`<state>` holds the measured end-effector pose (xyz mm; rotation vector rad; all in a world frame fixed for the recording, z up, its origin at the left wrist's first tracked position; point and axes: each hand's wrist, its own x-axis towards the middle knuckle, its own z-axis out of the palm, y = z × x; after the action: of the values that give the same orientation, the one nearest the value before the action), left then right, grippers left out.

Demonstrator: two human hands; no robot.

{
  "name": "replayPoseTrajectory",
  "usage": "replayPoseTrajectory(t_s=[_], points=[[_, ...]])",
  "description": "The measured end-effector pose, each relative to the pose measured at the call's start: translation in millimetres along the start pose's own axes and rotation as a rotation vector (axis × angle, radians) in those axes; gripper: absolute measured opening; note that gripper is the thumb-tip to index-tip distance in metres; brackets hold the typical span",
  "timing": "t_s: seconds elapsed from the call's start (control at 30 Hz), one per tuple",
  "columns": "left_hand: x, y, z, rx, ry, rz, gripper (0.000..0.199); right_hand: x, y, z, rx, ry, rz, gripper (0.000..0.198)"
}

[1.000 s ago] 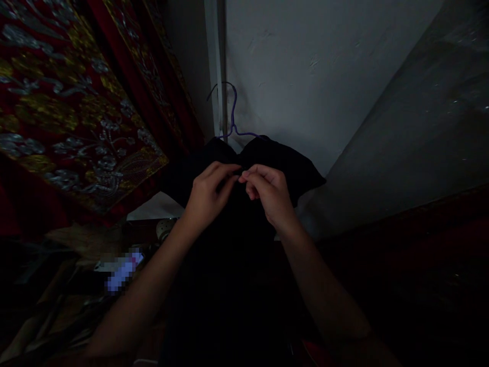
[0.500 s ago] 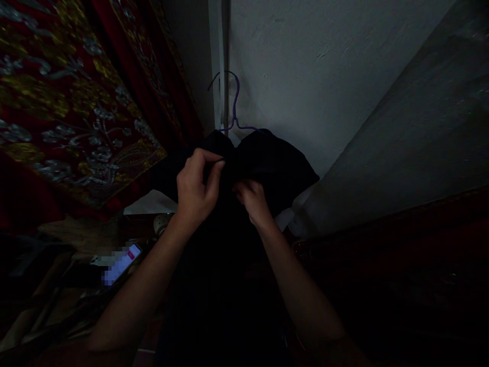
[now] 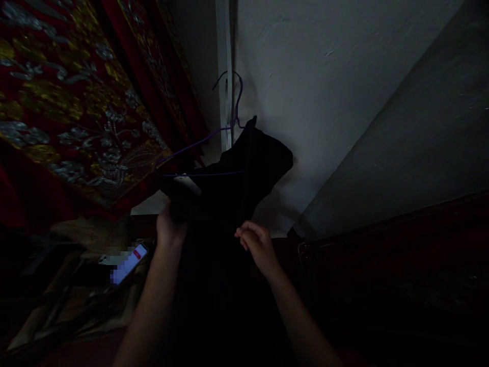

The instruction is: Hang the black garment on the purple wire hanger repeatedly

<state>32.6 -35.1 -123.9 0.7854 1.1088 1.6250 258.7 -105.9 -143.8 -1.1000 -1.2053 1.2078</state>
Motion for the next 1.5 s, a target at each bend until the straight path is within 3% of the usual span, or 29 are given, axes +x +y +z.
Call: replayPoseTrajectory(t_s=[0.1,0.23,0.37,0.43,0.53,0.67,0.77,0.83,0.9,0.97,1.1,1.17,1.27,1.33,1.37,1.5], points=[[-13,-13,23,0.038,-0.078,-0.133,0.019,-2,6,-12,-0.086,0.035,-0.024,0.027],[-33,3,47,0.137,-0.292,0.024,0.024,-3,9,-22,-0.314,0.175,-0.246,0.014],[-60,18,64,0.339,-0.506,0.209,0.016,-1,3,-8,-0.308,0.042,-0.364,0.056],[-71,19,70,0.469,-0.573,0.343,0.013,2,-1,3,-0.272,-0.043,-0.329,0.045],[-71,16,71,0.558,-0.567,0.503,0.016,10,-8,12,-0.155,-0.115,-0.178,0.023],[-55,3,57,0.531,-0.661,0.419,0.034,20,-17,1,0.067,0.001,0.122,0.019],[-50,-9,44,0.662,-0.918,0.32,0.051,27,-34,-17,0.162,0.031,0.243,0.017],[-54,-15,38,0.808,-1.165,0.351,0.051,30,-51,-31,0.078,-0.016,0.278,0.017],[-60,-17,34,0.92,-1.334,0.425,0.043,32,-70,-44,-0.077,-0.06,0.266,0.018],[-65,-17,33,0.941,-1.336,0.456,0.034,33,-87,-53,-0.185,-0.094,0.245,0.019],[-62,-12,36,0.699,-1.045,0.352,0.025,32,-103,-54,-0.207,-0.201,0.287,0.02],[-60,-9,41,0.58,-0.968,0.286,0.035,30,-104,-50,-0.221,-0.281,0.326,0.022],[-64,-8,52,0.578,-1.102,0.25,0.034,29,-104,-49,-0.297,-0.343,0.306,0.022],[-67,-11,56,0.684,-1.22,0.302,0.023,30,-106,-56,-0.374,-0.321,0.252,0.021],[-67,-13,55,0.749,-1.249,0.336,0.027,31,-108,-61,-0.423,-0.296,0.214,0.02],[-46,-23,40,1.045,-1.232,0.482,0.036,47,-120,-83,-0.69,-0.241,-0.065,0.023]])
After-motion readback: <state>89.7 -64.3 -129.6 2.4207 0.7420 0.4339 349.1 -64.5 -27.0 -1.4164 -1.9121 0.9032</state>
